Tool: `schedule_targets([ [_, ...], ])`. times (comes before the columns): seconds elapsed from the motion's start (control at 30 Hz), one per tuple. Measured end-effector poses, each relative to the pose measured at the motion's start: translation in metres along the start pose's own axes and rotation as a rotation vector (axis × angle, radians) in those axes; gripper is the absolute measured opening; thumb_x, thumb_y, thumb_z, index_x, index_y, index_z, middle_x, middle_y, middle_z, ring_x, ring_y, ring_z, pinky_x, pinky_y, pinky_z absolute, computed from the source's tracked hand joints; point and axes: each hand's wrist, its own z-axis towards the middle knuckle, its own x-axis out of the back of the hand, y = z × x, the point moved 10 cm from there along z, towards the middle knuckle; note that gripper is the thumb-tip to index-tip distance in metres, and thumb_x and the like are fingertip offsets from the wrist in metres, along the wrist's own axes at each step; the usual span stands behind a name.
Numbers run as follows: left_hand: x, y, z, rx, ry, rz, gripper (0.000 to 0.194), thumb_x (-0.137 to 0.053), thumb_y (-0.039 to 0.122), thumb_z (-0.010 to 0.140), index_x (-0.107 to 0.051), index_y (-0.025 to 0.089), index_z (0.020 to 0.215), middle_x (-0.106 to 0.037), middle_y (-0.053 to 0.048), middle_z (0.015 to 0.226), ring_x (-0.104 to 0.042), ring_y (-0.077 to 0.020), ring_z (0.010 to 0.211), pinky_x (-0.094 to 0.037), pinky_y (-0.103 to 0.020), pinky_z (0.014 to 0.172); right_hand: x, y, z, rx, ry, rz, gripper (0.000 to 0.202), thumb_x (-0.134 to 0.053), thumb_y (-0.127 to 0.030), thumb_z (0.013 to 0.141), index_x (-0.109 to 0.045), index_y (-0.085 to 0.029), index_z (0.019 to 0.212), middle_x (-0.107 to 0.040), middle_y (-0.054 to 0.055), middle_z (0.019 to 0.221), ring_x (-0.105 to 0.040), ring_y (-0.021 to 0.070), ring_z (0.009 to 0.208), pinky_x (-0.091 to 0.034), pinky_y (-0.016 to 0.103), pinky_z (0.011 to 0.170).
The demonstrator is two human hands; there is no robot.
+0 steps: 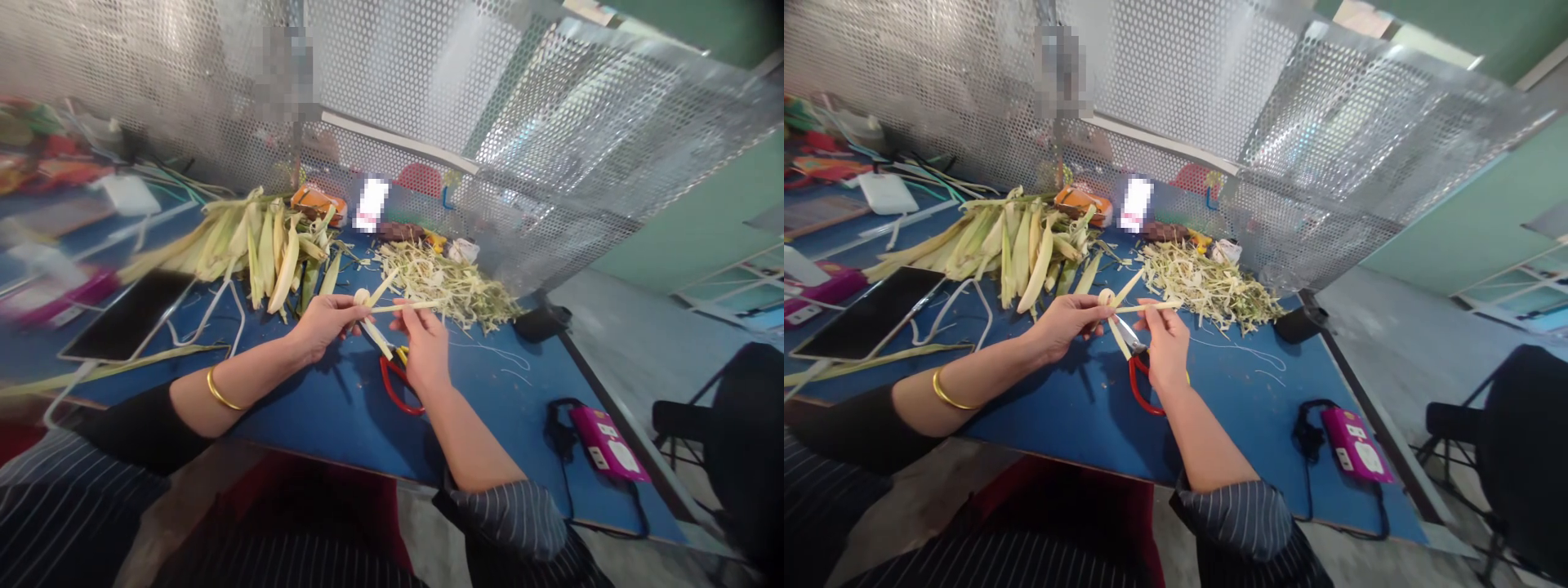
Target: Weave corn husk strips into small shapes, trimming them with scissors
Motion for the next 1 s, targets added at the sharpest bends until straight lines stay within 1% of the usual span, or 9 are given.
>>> schedule_targets([
  [0.07,-0.003,-0.002,-0.001,0.024,-0.012,0.005,0.017,-0.071,0.030,0.071,-0.067,0.014,0.071,-0.062,-0.002,0.060,-0.049,-0.0057,0.045,-0.028,-0.019,0.040,0.003,-0.012,-0.001,0.086,0.026,0.013,0.024,-0.058,-0.041,0.080,-0.066,-0.019,0.087,-0.065,0.003,0.086,-0.056,0.0122,0.067,-0.046,0.029,0.071],
  [0.13,-0.003,-0.004,-0.002,0.051,-0.006,-0.002,0.019,-0.073,0.029,0.069,-0.063,0.015,0.077,-0.067,-0.003,0.068,-0.051,-0.0060,0.046,-0.029,-0.019,0.040,-0.002,-0.020,-0.004,0.127,-0.013,-0.003,0.021,-0.056,-0.039,0.081,-0.065,-0.020,0.081,-0.064,0.003,0.082,-0.056,0.0123,0.066,-0.046,0.030,0.072],
  [0.3,-0.005,-0.004,-0.004,0.056,0.011,0.026,0.023,-0.074,0.025,0.068,-0.055,0.016,0.079,-0.068,-0.002,0.066,-0.053,-0.0069,0.044,-0.030,-0.019,0.039,-0.016,-0.023,-0.009,0.086,-0.156,-0.072,0.014,-0.056,-0.034,0.081,-0.058,-0.021,0.078,-0.058,-0.003,0.066,-0.051,0.0103,0.055,-0.044,0.026,0.061],
  [0.4,-0.003,-0.004,-0.003,0.032,0.033,0.039,0.021,-0.072,0.024,0.070,-0.054,0.016,0.078,-0.068,-0.002,0.067,-0.053,-0.0067,0.044,-0.030,-0.019,0.039,-0.016,-0.025,-0.009,0.081,-0.177,-0.199,0.016,-0.058,-0.034,0.080,-0.058,-0.020,0.071,-0.054,-0.003,0.060,-0.049,0.0103,0.055,-0.040,0.025,0.057],
  [0.5,0.000,-0.002,-0.001,-0.004,0.057,0.046,0.020,-0.071,0.025,0.070,-0.054,0.016,0.077,-0.067,-0.002,0.066,-0.052,-0.0067,0.044,-0.030,-0.019,0.038,-0.016,-0.022,-0.009,0.051,-0.189,-0.302,0.016,-0.058,-0.032,0.079,-0.058,-0.020,0.069,-0.054,-0.003,0.058,-0.051,0.0109,0.055,-0.040,0.025,0.057],
  [0.7,0.001,0.001,-0.002,-0.024,0.059,0.098,0.022,-0.071,0.028,0.070,-0.054,0.016,0.077,-0.067,-0.003,0.065,-0.053,-0.0075,0.044,-0.032,-0.019,0.038,-0.014,-0.016,-0.008,0.037,-0.187,-0.347,0.015,-0.057,-0.030,0.079,-0.059,-0.019,0.068,-0.056,-0.003,0.055,-0.053,0.0115,0.054,-0.041,0.025,0.058],
  [0.77,-0.001,0.005,-0.003,-0.063,0.052,0.160,0.021,-0.071,0.027,0.070,-0.055,0.016,0.076,-0.066,-0.002,0.065,-0.053,-0.0082,0.044,-0.035,-0.019,0.039,-0.014,-0.015,-0.007,0.045,-0.190,-0.377,0.016,-0.058,-0.031,0.079,-0.059,-0.019,0.068,-0.056,-0.003,0.054,-0.052,0.0113,0.053,-0.041,0.024,0.057],
  [0.9,-0.006,0.015,-0.008,-0.207,0.036,0.295,0.017,-0.067,0.029,0.072,-0.056,0.016,0.076,-0.065,-0.001,0.065,-0.056,-0.0104,0.048,-0.044,-0.022,0.047,-0.014,-0.021,-0.009,0.088,-0.181,-0.483,0.018,-0.058,-0.033,0.078,-0.059,-0.019,0.066,-0.057,-0.003,0.055,-0.053,0.0116,0.052,-0.041,0.025,0.057],
  [1.0,-0.009,0.019,-0.013,-0.273,0.046,0.446,0.012,-0.062,0.028,0.074,-0.058,0.017,0.077,-0.061,0.002,0.060,-0.057,-0.0108,0.051,-0.043,-0.021,0.051,-0.015,-0.023,-0.011,0.088,-0.184,-0.521,0.018,-0.057,-0.033,0.079,-0.059,-0.019,0.067,-0.059,-0.002,0.056,-0.055,0.0121,0.051,-0.043,0.026,0.058],
])
